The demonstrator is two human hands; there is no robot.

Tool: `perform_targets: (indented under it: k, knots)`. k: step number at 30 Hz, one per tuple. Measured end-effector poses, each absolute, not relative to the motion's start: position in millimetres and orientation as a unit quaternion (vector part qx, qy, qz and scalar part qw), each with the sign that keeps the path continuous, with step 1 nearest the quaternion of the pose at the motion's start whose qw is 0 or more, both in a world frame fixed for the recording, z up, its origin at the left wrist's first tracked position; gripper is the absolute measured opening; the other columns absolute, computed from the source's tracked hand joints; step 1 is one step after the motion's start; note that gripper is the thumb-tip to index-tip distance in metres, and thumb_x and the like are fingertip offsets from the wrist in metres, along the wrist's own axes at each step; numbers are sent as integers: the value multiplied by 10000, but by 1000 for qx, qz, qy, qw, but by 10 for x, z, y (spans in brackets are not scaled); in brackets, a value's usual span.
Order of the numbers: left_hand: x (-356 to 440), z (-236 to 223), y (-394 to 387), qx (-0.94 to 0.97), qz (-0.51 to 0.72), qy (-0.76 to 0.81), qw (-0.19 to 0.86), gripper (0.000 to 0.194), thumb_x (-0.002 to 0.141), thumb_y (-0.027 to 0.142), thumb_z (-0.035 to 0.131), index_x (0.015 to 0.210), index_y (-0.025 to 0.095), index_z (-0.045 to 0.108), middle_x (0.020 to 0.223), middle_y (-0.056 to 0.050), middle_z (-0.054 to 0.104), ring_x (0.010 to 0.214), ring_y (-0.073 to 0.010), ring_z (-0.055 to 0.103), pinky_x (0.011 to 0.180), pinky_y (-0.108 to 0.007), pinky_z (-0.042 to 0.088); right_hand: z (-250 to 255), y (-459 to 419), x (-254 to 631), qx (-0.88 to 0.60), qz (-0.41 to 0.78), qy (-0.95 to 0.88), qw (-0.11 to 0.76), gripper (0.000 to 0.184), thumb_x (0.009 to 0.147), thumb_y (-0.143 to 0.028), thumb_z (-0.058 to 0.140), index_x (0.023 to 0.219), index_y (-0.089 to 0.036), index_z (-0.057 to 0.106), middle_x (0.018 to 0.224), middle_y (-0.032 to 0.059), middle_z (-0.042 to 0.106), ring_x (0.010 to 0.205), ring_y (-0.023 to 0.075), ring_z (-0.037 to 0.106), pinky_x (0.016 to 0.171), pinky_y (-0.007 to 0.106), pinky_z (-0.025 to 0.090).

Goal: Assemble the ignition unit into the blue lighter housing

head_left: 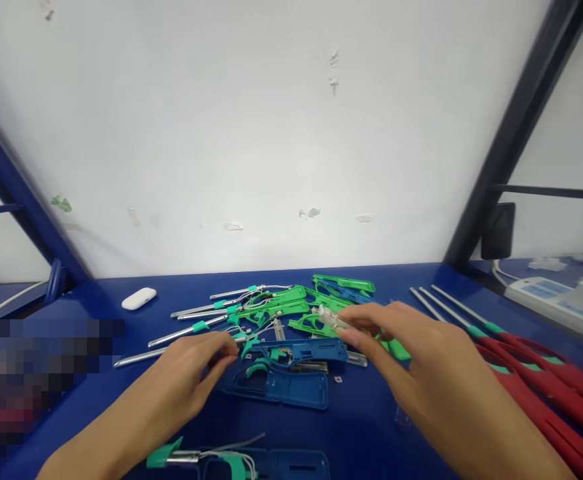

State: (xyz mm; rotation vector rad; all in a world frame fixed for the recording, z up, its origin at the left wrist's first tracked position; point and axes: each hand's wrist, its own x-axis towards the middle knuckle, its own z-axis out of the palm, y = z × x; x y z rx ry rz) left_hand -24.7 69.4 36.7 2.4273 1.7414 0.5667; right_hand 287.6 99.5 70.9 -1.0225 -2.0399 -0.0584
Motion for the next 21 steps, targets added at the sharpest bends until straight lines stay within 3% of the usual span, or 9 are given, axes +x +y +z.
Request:
perform_targets:
  k: [2, 5, 8, 12, 18, 21]
  knots:
    - [-257, 340, 641, 779, 215, 586, 54, 255, 1052, 371, 475, 1003, 257, 697, 826, 26, 718, 633, -134, 621, 615, -229, 439, 633, 1035, 2792, -411, 1, -826, 386, 179, 1034, -383, 588, 1046, -332, 759, 938, -17, 809, 826, 228, 772, 697, 342, 595]
    - [-295, 246, 573, 756, 262, 597, 54, 247, 1033, 377, 520, 1116, 276, 730, 939, 8, 764, 756, -157, 697, 685, -230, 506, 525, 1109, 2644, -412, 32, -842, 346, 137, 1008, -347, 638, 1079, -337, 755, 991, -15, 800, 866, 237, 763, 746, 368, 599]
    - [-319, 176, 510, 740, 302, 599, 54, 258, 1033, 387, 513, 1056, 284, 749, 981, 6, 766, 845, -163, 717, 752, -230, 540, 445, 1168, 2494, -391, 56, -866, 308, 123, 994, -316, 660, 1071, -315, 755, 999, 4, 795, 882, 239, 761, 738, 354, 601]
    - [-281, 202, 440, 710, 367, 595, 81, 240, 1027, 408, 536, 989, 293, 742, 949, 27, 745, 759, -119, 691, 607, -172, 503, 379, 1136, 2323, -365, 81, -886, 276, 101, 970, -271, 699, 1055, -312, 736, 941, -12, 778, 843, 221, 746, 709, 331, 593]
    - [-150, 341, 333, 659, 454, 569, 190, 178, 984, 359, 599, 962, 310, 769, 757, 40, 681, 633, -98, 649, 573, -162, 503, 381, 1009, 2153, -321, 88, -900, 280, 169, 903, -195, 761, 1006, -298, 676, 935, -37, 757, 817, 189, 738, 732, 304, 601]
    - [-116, 363, 265, 626, 479, 561, 253, 174, 961, 366, 629, 889, 297, 771, 810, 21, 693, 638, -99, 631, 567, -168, 497, 412, 995, 2095, -294, 94, -905, 292, 105, 935, -222, 713, 988, -303, 672, 919, -45, 757, 778, 165, 743, 679, 260, 604]
